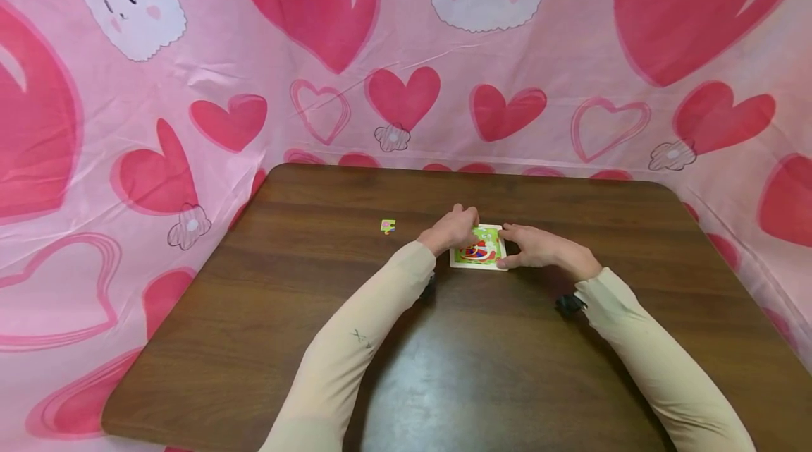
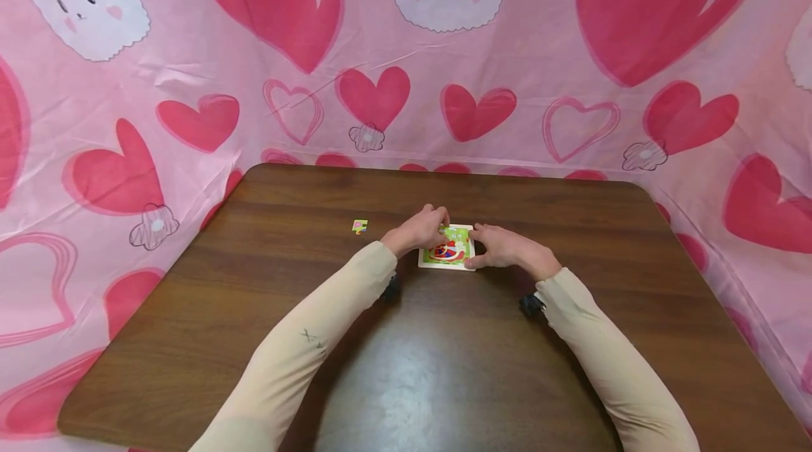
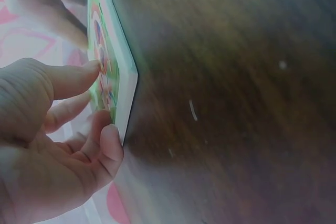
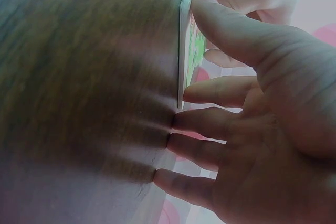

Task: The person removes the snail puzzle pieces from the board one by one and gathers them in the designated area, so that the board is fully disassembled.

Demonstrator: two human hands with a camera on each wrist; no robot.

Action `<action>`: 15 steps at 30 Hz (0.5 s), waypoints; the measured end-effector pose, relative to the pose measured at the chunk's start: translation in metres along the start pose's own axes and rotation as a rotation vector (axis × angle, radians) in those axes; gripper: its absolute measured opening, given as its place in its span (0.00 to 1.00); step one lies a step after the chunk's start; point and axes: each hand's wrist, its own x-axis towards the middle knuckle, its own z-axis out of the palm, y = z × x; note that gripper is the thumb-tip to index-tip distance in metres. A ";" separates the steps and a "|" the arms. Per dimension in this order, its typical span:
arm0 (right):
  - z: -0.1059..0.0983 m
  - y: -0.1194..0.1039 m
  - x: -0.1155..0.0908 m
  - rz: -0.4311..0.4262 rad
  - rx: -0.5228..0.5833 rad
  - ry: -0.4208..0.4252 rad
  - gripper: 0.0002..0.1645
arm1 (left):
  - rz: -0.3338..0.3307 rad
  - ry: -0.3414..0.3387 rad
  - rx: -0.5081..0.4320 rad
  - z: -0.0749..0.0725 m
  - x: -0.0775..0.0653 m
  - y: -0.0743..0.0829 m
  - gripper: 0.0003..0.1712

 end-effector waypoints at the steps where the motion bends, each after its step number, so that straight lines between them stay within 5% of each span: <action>1: 0.000 0.000 0.000 0.003 0.003 -0.001 0.50 | 0.002 0.001 -0.001 0.000 0.000 0.000 0.18; 15: -0.001 0.001 0.000 0.015 0.013 -0.006 0.50 | 0.048 0.012 0.001 -0.002 0.001 -0.001 0.18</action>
